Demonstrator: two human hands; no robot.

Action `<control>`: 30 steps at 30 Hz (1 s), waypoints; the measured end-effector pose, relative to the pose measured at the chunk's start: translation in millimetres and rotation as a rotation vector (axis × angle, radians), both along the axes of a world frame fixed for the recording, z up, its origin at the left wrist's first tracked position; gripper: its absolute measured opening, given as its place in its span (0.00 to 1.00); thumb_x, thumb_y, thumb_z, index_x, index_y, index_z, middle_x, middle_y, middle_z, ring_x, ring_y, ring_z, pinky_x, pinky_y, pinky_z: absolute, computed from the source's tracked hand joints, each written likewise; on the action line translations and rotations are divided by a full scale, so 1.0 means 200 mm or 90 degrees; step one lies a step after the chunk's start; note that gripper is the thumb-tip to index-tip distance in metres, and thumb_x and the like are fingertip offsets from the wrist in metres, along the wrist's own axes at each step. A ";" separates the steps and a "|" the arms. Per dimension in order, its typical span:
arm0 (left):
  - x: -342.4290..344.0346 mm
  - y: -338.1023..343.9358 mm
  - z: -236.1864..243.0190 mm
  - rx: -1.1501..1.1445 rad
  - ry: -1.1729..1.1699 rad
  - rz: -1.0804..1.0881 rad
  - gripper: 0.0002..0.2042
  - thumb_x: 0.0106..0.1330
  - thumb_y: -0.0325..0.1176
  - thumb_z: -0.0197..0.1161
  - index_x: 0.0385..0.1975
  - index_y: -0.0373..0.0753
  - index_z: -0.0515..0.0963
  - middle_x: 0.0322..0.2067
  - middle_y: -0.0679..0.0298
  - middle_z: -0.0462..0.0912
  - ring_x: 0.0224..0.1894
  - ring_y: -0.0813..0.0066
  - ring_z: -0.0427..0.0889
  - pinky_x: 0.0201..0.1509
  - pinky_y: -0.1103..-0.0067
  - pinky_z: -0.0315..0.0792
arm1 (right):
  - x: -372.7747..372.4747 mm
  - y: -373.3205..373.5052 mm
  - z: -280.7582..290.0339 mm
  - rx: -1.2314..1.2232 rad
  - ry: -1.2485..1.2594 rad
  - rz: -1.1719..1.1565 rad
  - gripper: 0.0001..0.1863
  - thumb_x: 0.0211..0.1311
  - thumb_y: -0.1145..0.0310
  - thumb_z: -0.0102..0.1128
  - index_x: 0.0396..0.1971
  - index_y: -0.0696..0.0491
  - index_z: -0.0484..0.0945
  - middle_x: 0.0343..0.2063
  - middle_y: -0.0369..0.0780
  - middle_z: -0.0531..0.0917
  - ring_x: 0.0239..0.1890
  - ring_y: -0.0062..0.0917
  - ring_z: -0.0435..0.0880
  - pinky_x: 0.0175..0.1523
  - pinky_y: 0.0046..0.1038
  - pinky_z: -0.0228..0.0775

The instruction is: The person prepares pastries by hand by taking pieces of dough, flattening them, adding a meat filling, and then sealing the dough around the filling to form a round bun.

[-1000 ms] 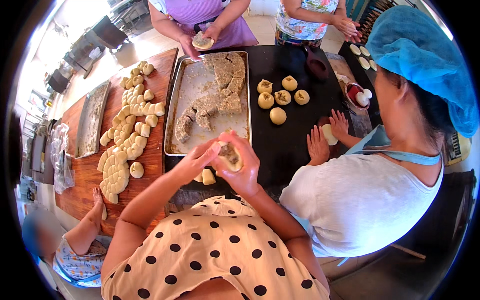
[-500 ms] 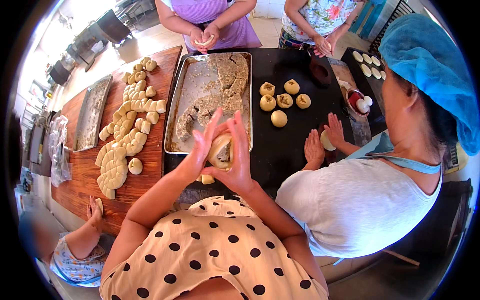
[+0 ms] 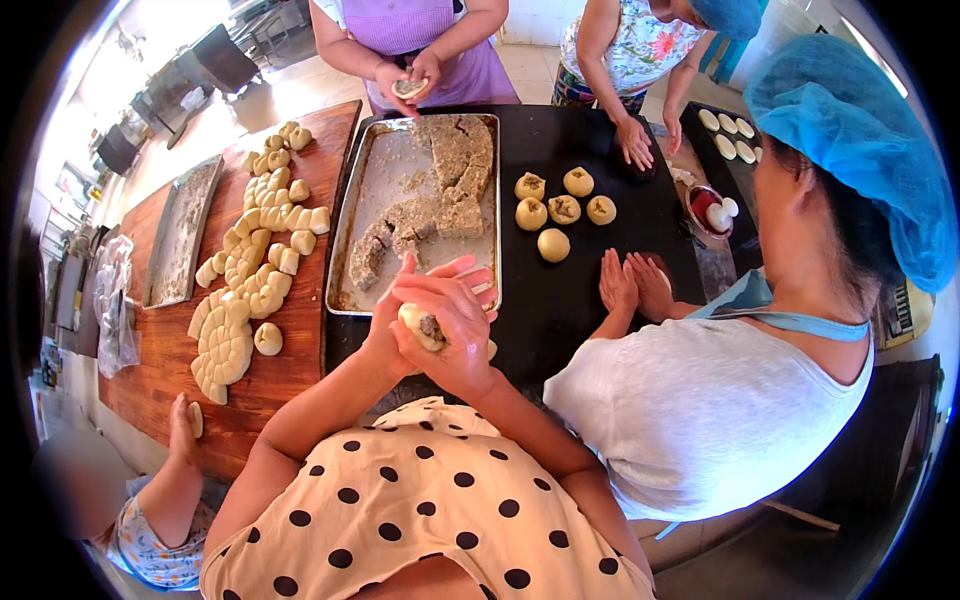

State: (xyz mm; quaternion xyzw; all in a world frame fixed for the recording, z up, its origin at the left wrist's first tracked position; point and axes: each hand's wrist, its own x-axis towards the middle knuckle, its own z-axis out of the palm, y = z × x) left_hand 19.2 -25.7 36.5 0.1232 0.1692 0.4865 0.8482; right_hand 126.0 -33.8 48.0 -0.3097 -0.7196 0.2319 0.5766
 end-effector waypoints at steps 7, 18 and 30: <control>0.01 -0.01 -0.04 0.041 0.011 -0.010 0.32 0.75 0.59 0.39 0.64 0.36 0.63 0.61 0.53 0.69 0.67 0.53 0.64 0.69 0.57 0.60 | -0.01 -0.01 -0.14 -0.003 0.173 0.023 0.10 0.54 0.80 0.65 0.36 0.57 0.76 0.39 0.44 0.83 0.43 0.34 0.83 0.54 0.34 0.73; 0.00 -0.07 -0.17 -0.050 0.063 0.097 0.24 0.77 0.50 0.40 0.54 0.34 0.70 0.50 0.57 0.75 0.58 0.60 0.73 0.66 0.67 0.65 | -0.10 0.03 -0.27 0.068 0.134 -0.058 0.07 0.54 0.78 0.65 0.32 0.58 0.77 0.36 0.46 0.85 0.42 0.39 0.85 0.55 0.40 0.75; -0.02 0.02 -0.22 -0.132 0.016 0.037 0.28 0.76 0.55 0.42 0.53 0.33 0.72 0.49 0.54 0.78 0.54 0.62 0.77 0.61 0.69 0.71 | 0.01 0.06 -0.24 0.011 0.082 0.020 0.15 0.48 0.83 0.66 0.33 0.53 0.71 0.39 0.46 0.84 0.46 0.35 0.84 0.54 0.33 0.74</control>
